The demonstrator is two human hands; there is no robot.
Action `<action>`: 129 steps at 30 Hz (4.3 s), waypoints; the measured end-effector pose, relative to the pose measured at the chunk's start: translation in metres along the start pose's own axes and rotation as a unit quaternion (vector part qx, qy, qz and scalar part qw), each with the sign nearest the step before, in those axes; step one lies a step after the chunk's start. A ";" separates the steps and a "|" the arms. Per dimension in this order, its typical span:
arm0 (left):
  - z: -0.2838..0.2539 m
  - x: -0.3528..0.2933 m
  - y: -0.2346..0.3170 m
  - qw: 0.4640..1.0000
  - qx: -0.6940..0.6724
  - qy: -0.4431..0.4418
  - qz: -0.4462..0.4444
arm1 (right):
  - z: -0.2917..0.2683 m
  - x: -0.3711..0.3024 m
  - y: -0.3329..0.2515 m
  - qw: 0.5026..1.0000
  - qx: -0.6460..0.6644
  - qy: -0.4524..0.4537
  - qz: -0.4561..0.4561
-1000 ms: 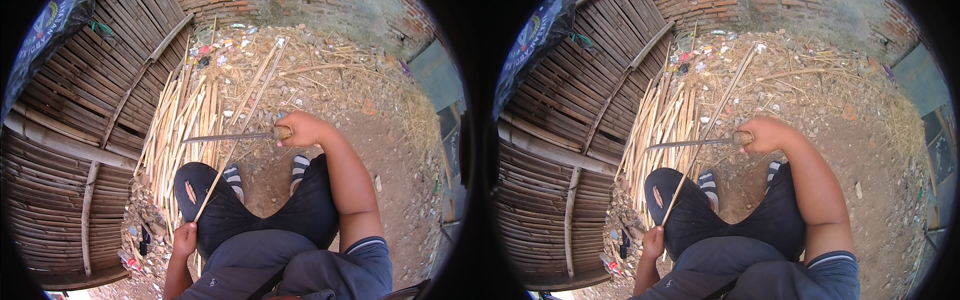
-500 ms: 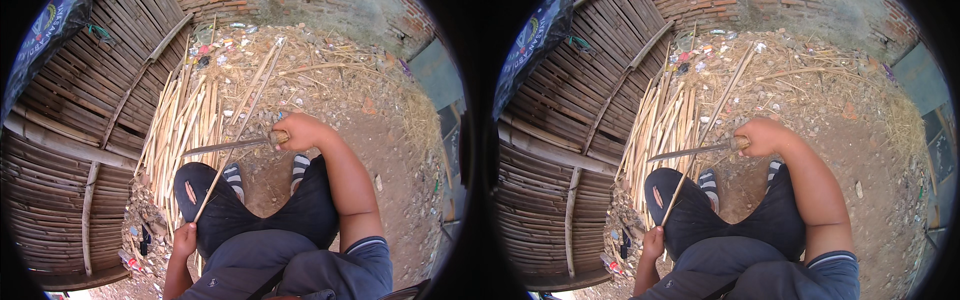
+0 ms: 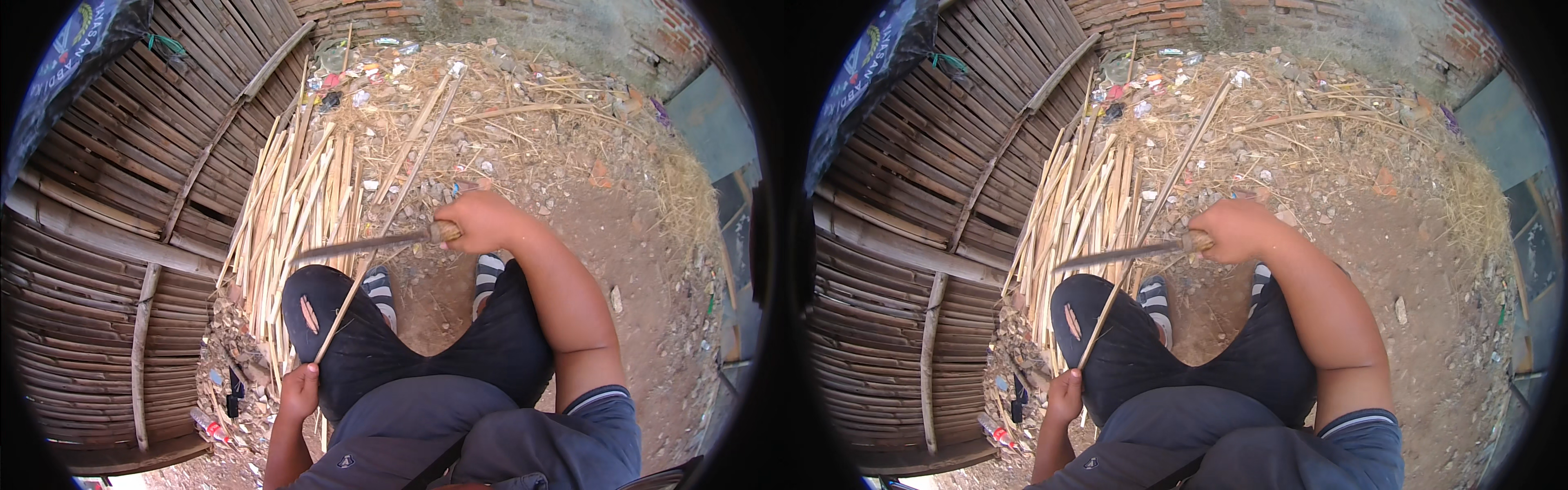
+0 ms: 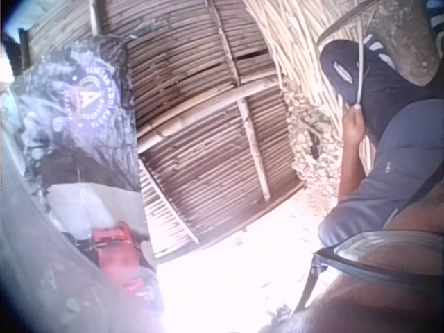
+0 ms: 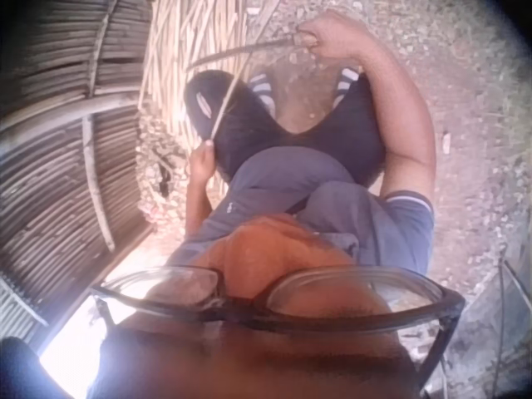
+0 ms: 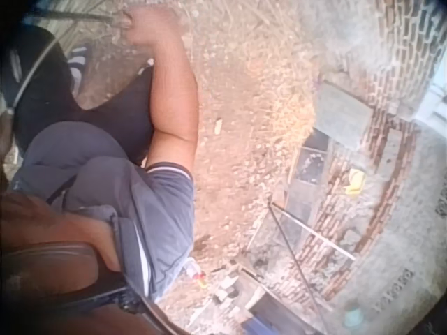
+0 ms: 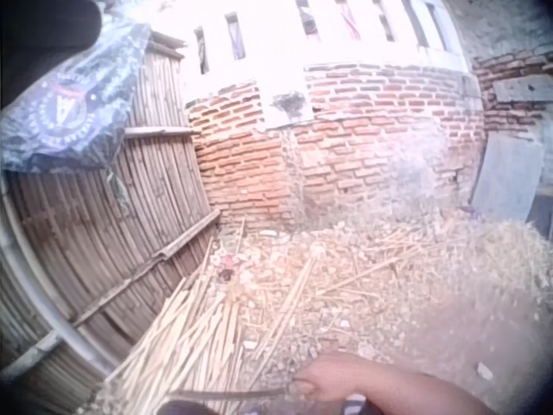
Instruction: The person shaves a thin strip of bamboo using a machete, running the blade along the length of the wood while holding it in their other hand.
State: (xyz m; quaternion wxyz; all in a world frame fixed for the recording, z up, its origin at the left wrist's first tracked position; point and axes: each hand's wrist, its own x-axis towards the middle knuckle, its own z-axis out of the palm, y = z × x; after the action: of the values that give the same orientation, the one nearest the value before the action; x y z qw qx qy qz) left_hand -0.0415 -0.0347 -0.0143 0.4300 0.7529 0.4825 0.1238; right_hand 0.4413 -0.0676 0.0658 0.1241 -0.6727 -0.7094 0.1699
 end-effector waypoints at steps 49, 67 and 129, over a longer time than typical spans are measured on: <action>0.000 0.001 0.005 1.000 0.019 0.001 0.000 | -0.033 -0.021 0.062 0.967 0.120 0.128 0.183; 0.002 -0.002 0.001 1.000 0.024 0.018 0.006 | -0.018 -0.007 0.041 0.992 0.085 0.039 0.080; 0.000 0.000 -0.007 1.000 -0.002 0.013 0.006 | -0.020 -0.013 0.051 0.989 0.114 0.026 0.085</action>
State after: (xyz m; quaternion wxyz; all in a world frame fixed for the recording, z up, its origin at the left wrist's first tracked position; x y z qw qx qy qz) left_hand -0.0460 -0.0340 -0.0202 0.4244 0.7534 0.4831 0.1370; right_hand 0.4966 -0.0771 0.0638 0.2038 -0.7161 -0.6223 0.2419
